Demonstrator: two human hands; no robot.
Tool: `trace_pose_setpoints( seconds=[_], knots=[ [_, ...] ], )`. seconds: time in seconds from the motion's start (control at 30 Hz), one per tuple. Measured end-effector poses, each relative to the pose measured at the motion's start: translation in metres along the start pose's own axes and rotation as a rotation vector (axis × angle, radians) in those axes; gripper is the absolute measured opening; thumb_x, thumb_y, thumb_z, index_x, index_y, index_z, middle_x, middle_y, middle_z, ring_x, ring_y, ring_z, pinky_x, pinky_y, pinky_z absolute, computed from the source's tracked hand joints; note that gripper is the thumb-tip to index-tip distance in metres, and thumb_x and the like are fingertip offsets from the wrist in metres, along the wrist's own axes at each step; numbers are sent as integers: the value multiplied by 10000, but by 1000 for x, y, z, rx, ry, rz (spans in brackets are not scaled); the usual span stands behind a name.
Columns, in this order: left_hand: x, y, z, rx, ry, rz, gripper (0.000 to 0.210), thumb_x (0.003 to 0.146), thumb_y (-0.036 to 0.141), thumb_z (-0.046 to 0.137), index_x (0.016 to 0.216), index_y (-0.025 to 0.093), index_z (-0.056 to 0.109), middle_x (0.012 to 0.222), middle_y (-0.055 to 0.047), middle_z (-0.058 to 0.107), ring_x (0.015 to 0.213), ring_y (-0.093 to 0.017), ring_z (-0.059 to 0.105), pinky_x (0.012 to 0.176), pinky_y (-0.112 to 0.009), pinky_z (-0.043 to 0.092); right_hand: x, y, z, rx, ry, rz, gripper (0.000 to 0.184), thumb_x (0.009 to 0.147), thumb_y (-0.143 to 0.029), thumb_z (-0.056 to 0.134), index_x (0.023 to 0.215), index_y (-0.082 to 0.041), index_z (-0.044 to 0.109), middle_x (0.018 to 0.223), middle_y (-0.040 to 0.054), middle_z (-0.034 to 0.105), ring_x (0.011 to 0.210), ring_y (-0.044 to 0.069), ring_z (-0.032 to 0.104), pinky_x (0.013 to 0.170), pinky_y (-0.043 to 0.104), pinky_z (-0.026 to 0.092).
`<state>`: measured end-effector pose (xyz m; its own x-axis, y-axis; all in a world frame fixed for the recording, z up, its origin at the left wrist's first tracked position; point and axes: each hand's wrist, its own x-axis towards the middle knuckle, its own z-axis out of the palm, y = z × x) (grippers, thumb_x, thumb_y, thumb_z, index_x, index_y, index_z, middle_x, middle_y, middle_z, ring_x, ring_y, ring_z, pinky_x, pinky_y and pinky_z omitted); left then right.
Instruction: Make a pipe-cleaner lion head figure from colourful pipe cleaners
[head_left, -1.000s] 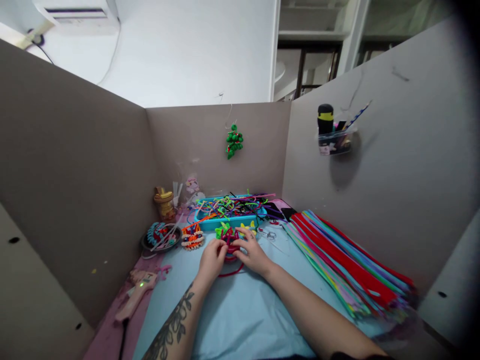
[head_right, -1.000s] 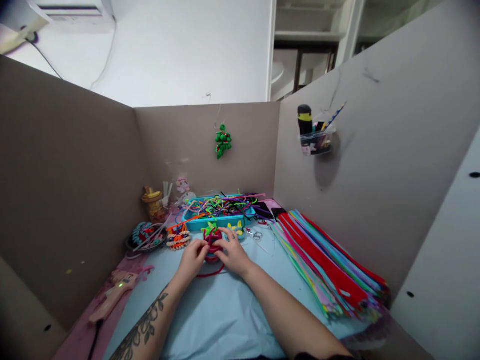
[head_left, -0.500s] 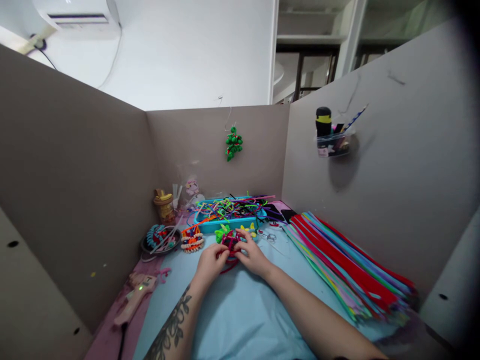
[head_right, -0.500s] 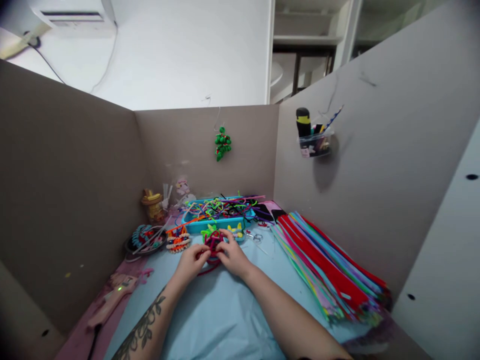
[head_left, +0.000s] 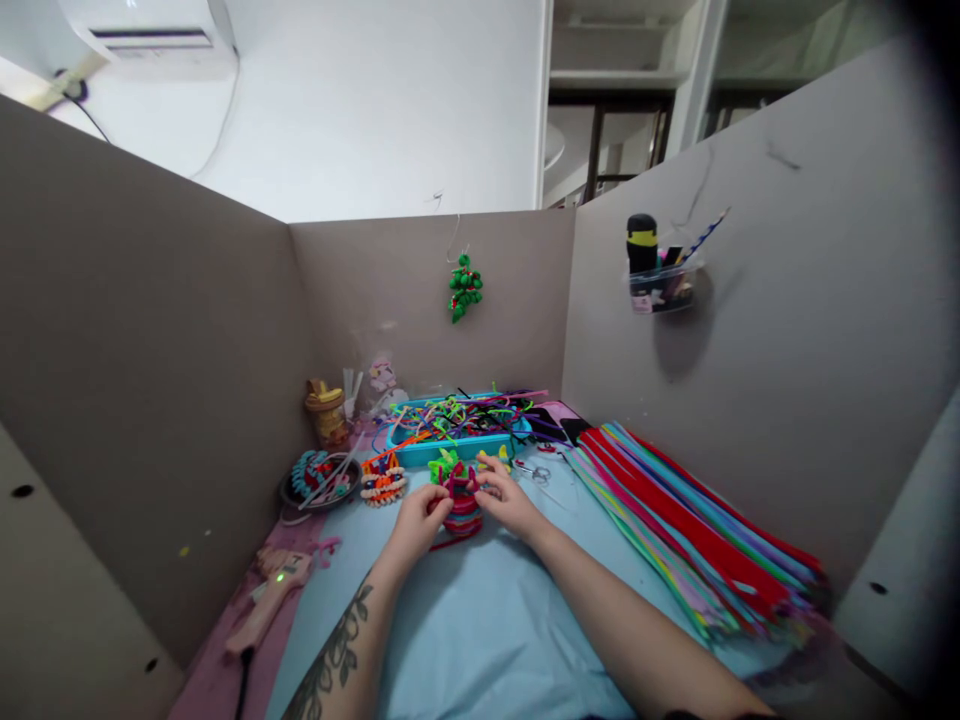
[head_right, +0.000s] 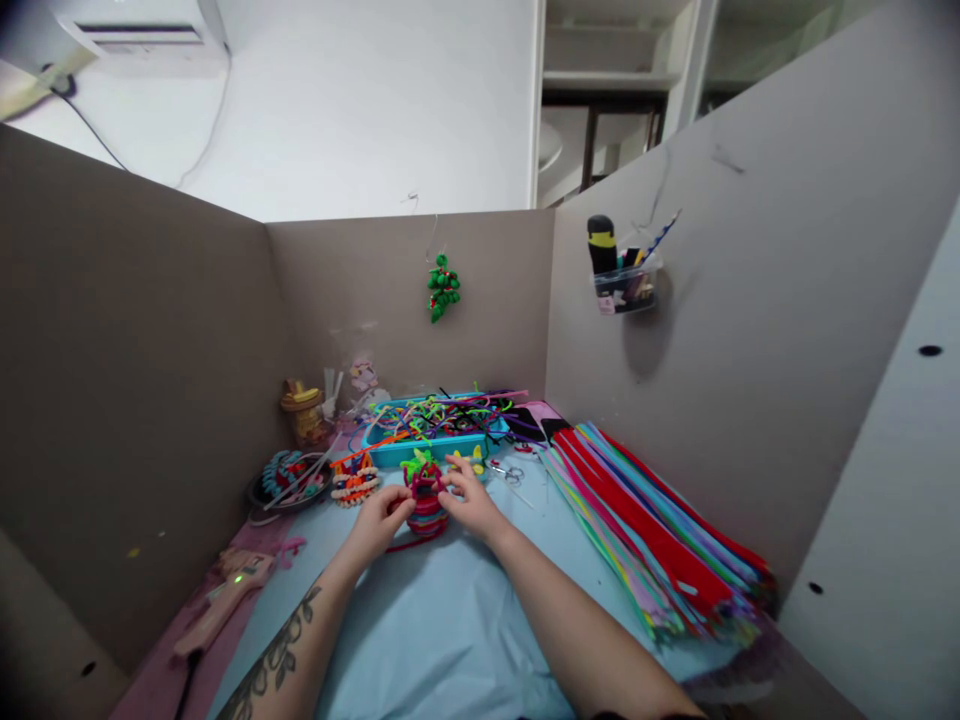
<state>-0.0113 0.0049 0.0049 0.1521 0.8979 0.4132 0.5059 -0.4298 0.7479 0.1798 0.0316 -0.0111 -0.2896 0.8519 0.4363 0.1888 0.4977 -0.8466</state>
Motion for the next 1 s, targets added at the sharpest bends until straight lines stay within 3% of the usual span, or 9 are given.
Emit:
trace_pose_setpoints(
  seconds=[0.17, 0.37, 0.5, 0.67, 0.87, 1.0],
  knots=[
    [0, -3, -2, -78, -24, -39, 202, 718, 335, 574, 710, 148, 649, 637, -11, 588, 605, -136, 501, 569, -241, 383, -1, -6, 0, 21, -56, -43, 206, 778, -372, 592, 699, -182, 609, 1344, 126, 427, 1220, 261, 454, 922, 380, 436],
    [0, -2, -2, -165, -39, -119, 245, 704, 364, 616, 750, 131, 679, 641, -19, 637, 584, -136, 535, 574, -243, 406, 0, -10, 0, -34, -28, -42, 217, 793, -375, 570, 679, -190, 576, 1256, 113, 501, 1210, 245, 452, 974, 387, 389],
    [-2, 3, -4, -12, 5, -46, 233, 755, 370, 587, 753, 146, 650, 610, -2, 594, 531, -120, 491, 527, -230, 368, 2, -4, 4, -33, 26, -27, 176, 787, -322, 570, 665, -194, 575, 1205, 102, 519, 1182, 237, 471, 967, 389, 397],
    [-9, 13, -4, 337, 25, 200, 149, 840, 245, 498, 828, 193, 637, 836, -50, 639, 782, -174, 575, 703, -273, 422, 1, -1, 11, -79, 125, -71, 116, 756, -227, 580, 647, -189, 586, 1132, 87, 528, 1125, 224, 498, 986, 377, 374],
    [-14, 18, 5, 487, -15, 202, 158, 869, 234, 473, 872, 208, 629, 862, -51, 662, 788, -182, 594, 703, -277, 422, 1, -3, 18, -78, 173, -39, 148, 706, -188, 624, 569, -180, 567, 1078, 77, 545, 1074, 220, 522, 975, 355, 368],
    [-11, 14, 4, 406, 0, 193, 161, 854, 237, 497, 815, 207, 650, 825, -44, 665, 786, -180, 592, 710, -273, 425, 3, 1, 19, -17, 192, 19, 162, 683, -213, 648, 545, -184, 569, 1040, 72, 551, 1041, 214, 534, 949, 345, 386]
  ],
)
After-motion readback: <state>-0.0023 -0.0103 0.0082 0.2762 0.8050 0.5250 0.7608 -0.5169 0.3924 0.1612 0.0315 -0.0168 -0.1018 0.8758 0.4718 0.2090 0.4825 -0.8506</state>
